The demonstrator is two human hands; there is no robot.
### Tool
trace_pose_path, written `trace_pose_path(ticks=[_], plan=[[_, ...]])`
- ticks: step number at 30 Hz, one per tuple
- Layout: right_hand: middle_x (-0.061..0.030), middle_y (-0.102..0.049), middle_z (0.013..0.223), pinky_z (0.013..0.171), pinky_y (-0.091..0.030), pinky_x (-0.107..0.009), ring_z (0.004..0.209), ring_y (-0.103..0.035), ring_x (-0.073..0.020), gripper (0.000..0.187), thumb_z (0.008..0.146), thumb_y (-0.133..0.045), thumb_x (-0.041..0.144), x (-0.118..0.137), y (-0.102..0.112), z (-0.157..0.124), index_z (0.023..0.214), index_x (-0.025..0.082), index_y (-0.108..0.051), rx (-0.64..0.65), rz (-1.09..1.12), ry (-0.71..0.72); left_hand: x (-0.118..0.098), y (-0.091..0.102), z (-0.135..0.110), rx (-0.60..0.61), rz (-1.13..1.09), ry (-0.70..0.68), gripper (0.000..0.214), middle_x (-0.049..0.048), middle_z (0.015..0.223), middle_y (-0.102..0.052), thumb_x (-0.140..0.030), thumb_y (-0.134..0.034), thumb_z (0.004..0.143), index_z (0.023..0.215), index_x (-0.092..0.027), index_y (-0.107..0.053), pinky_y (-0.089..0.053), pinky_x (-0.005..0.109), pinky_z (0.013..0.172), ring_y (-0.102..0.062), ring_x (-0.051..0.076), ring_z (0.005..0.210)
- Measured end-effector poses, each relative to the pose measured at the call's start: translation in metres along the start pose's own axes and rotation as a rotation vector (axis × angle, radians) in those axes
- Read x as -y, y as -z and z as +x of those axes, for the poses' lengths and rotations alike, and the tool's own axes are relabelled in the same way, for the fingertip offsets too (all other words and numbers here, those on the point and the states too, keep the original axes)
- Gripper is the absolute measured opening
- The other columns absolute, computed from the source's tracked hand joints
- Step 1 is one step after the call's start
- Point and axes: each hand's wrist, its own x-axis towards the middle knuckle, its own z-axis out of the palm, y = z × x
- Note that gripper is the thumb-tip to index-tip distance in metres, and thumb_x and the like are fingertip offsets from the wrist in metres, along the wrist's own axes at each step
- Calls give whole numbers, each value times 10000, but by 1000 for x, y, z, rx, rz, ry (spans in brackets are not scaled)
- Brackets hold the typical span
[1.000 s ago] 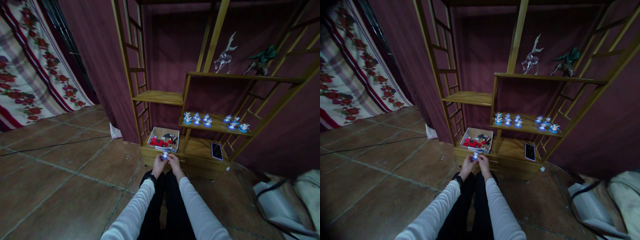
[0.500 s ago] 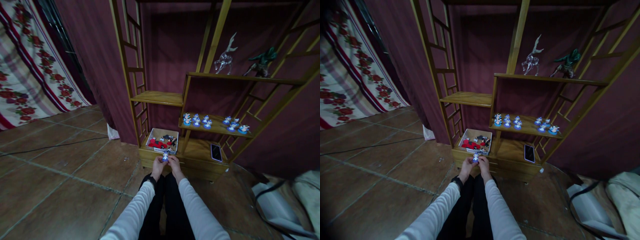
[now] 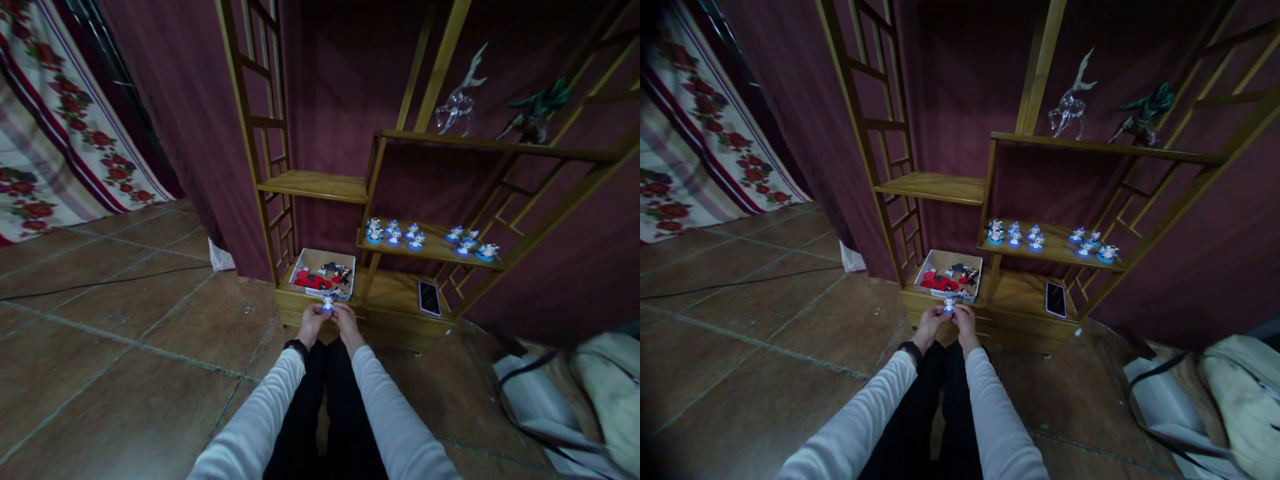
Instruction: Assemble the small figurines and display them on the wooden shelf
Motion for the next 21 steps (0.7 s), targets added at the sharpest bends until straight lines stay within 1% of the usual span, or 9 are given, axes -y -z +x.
trace_pose_path(ticks=[4, 7, 10, 16, 21], plan=[[2, -662, 630, 607, -484, -269, 588, -597, -133, 189, 510, -676, 232, 4, 0, -2, 684, 170, -637, -4, 8, -15, 1, -2, 1, -1, -7, -10, 358, -19, 603, -595, -162, -778, 431, 699, -147, -541, -427, 279, 673, -557, 115, 592], [7, -658, 609, 597, -481, -265, 562, -586, -130, 179, 493, -670, 204, 9, 2, -4, 664, 166, -634, 2, 12, -9, 1, -3, 1, 57, -49, 29, 363, -10, 639, -610, -149, -772, 437, 721, -147, -545, -429, 289, 695, -576, 126, 633], [10, -654, 601, 618, -484, -271, 579, -596, -137, 192, 488, -670, 185, 14, 4, -6, 676, 166, -637, 26, 21, -11, 0, -3, 0, 109, -107, 83, 369, 14, 692, -633, -139, -766, 449, 758, -144, -564, -429, 297, 719, -593, 141, 683], [-4, -665, 651, 687, -493, -296, 661, -621, -159, 198, 503, -693, 199, 17, 7, -10, 688, 165, -634, 71, 6, -5, 1, 0, 1, 84, -144, 88, 364, 0, 665, -626, -109, -762, 448, 748, -147, -559, -431, 297, 723, -585, 126, 649], [-4, -673, 687, 715, -494, -303, 691, -626, -159, 180, 519, -693, 198, 17, 8, -12, 687, 172, -632, 92, -8, 9, 2, 1, 2, 85, -140, 101, 367, 9, 676, -633, -94, -767, 435, 740, -143, -568, -435, 305, 740, -588, 130, 665]])
